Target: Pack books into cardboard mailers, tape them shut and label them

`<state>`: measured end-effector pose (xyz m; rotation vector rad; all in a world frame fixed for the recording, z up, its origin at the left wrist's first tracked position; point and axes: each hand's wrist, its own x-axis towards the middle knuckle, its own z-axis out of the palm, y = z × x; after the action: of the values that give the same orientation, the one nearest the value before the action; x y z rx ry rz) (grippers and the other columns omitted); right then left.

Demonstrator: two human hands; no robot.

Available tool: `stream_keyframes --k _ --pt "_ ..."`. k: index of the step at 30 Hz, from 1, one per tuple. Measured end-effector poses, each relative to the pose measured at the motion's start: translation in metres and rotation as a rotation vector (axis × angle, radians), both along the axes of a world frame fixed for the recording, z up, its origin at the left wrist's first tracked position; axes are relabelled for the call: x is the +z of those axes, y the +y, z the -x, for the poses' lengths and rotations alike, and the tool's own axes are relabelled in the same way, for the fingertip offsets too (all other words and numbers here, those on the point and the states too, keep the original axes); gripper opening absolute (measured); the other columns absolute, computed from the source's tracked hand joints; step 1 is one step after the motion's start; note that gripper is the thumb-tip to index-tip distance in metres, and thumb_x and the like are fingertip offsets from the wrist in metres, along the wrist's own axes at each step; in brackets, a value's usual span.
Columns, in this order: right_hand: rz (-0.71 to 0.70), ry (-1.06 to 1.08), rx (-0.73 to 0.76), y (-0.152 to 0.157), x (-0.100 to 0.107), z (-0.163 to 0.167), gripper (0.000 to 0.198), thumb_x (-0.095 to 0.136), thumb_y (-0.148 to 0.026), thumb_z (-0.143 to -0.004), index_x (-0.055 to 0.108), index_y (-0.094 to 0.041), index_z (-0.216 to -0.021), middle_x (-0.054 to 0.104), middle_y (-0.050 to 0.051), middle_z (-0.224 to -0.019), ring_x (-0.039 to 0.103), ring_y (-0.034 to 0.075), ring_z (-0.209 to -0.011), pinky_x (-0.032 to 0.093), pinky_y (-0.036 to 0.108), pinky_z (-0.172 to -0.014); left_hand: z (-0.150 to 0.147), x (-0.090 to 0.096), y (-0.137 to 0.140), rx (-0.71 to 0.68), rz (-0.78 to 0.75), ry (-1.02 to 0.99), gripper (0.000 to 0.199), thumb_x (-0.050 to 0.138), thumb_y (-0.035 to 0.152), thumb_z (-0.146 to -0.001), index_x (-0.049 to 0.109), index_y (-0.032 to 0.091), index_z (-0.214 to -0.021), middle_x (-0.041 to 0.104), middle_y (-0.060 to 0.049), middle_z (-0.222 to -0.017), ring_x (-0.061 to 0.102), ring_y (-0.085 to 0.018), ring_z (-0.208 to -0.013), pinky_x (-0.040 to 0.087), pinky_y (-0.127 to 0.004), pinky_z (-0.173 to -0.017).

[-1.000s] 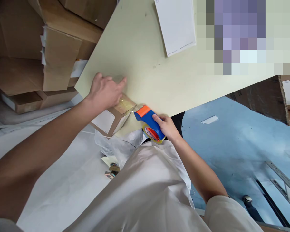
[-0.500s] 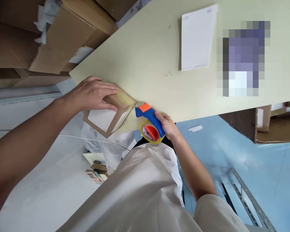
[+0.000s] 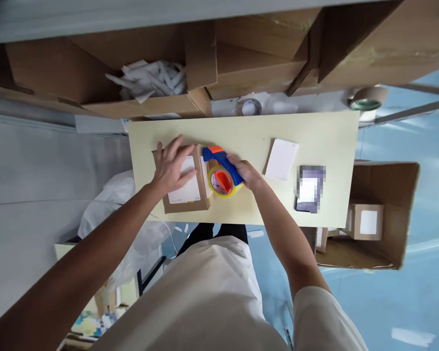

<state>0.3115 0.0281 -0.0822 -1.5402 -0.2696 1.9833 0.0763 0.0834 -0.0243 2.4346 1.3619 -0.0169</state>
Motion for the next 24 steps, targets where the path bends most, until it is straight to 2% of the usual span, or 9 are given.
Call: stream_keyframes --k 3,7,10,12,15,17,19,22,24 --pt "-0.059 -0.016 -0.01 -0.002 0.002 0.005 0.048 0.066 -0.063 -0.074 0.063 -0.019 -0.092 0.072 0.007 -0.088 0.069 0.021 -0.082 0.058 0.033 -0.073 0.004 0.002 -0.009 -0.12 0.072 -0.014 0.074 0.061 0.059 -0.077 0.043 0.029 -0.142 0.026 -0.011 -0.157 0.024 -0.042 -0.141 0.0 -0.066 -0.11" --pt "-0.229 -0.15 -0.055 -0.002 -0.002 0.009 0.051 0.067 -0.068 -0.068 0.051 -0.025 -0.09 0.063 -0.004 -0.077 0.062 0.013 -0.07 0.053 0.026 -0.064 0.004 0.003 -0.009 -0.078 0.097 0.008 0.074 0.063 0.059 -0.075 0.043 0.033 -0.142 0.025 -0.008 -0.158 0.023 -0.041 -0.141 -0.002 -0.066 -0.11" --pt "-0.353 -0.262 -0.006 -0.005 -0.005 0.006 0.053 0.056 -0.074 -0.073 0.054 -0.024 -0.09 0.062 -0.002 -0.08 0.06 0.014 -0.075 0.052 0.027 -0.067 0.002 0.002 -0.008 -0.072 0.092 0.021 0.075 0.063 0.059 -0.075 0.042 0.033 -0.142 0.026 -0.008 -0.158 0.023 -0.04 -0.141 -0.002 -0.066 -0.11" --pt "-0.412 -0.329 0.059 -0.013 -0.007 0.003 0.058 0.051 -0.074 -0.077 0.059 -0.022 -0.101 0.065 0.003 -0.094 0.062 0.019 -0.091 0.052 0.033 -0.078 0.002 0.002 -0.008 -0.071 0.088 0.006 0.076 0.063 0.06 -0.074 0.043 0.033 -0.142 0.027 -0.009 -0.157 0.024 -0.041 -0.141 -0.001 -0.067 -0.11" --pt "-0.483 -0.391 0.193 -0.03 -0.01 0.0 0.072 0.069 -0.061 -0.07 0.053 -0.023 -0.13 0.06 0.009 -0.124 0.055 0.027 -0.116 0.047 0.043 -0.097 0.002 0.002 -0.009 -0.064 0.086 -0.017 0.075 0.064 0.058 -0.075 0.043 0.032 -0.142 0.027 -0.009 -0.157 0.024 -0.042 -0.14 0.0 -0.067 -0.11" --pt "-0.512 -0.4 0.231 -0.04 -0.012 0.0 0.09 0.079 -0.045 -0.065 0.04 -0.024 -0.143 0.057 0.01 -0.131 0.055 0.029 -0.119 0.045 0.046 -0.102 0.002 0.002 -0.009 -0.065 0.08 -0.014 0.075 0.064 0.057 -0.075 0.042 0.032 -0.143 0.025 -0.009 -0.157 0.023 -0.042 -0.14 0.001 -0.066 -0.11" --pt "-0.538 -0.345 0.215 -0.047 -0.013 0.0 0.091 0.077 -0.034 -0.066 0.034 -0.025 -0.146 0.058 0.009 -0.131 0.057 0.028 -0.116 0.046 0.045 -0.101 0.002 0.002 -0.009 -0.068 0.069 -0.004 0.075 0.063 0.057 -0.076 0.041 0.032 -0.143 0.023 -0.009 -0.158 0.022 -0.041 -0.141 0.001 -0.065 -0.11" --pt "-0.569 -0.252 0.191 -0.056 -0.011 -0.003 0.083 0.072 -0.024 -0.066 0.04 -0.026 -0.142 0.061 0.006 -0.128 0.059 0.025 -0.114 0.048 0.042 -0.099 0.003 0.002 -0.01 -0.069 0.051 0.013 0.076 0.06 0.058 -0.078 0.037 0.033 -0.145 0.023 -0.009 -0.158 0.021 -0.04 -0.141 0.003 -0.063 -0.11" --pt "-0.567 -0.282 0.198 -0.071 -0.008 -0.007 0.081 0.07 -0.017 -0.064 0.044 -0.027 -0.14 0.062 0.005 -0.127 0.06 0.025 -0.113 0.048 0.041 -0.099 0.003 0.002 -0.012 -0.07 0.039 0.026 0.076 0.059 0.058 -0.078 0.035 0.033 -0.146 0.024 -0.008 -0.158 0.021 -0.04 -0.14 0.003 -0.063 -0.111"
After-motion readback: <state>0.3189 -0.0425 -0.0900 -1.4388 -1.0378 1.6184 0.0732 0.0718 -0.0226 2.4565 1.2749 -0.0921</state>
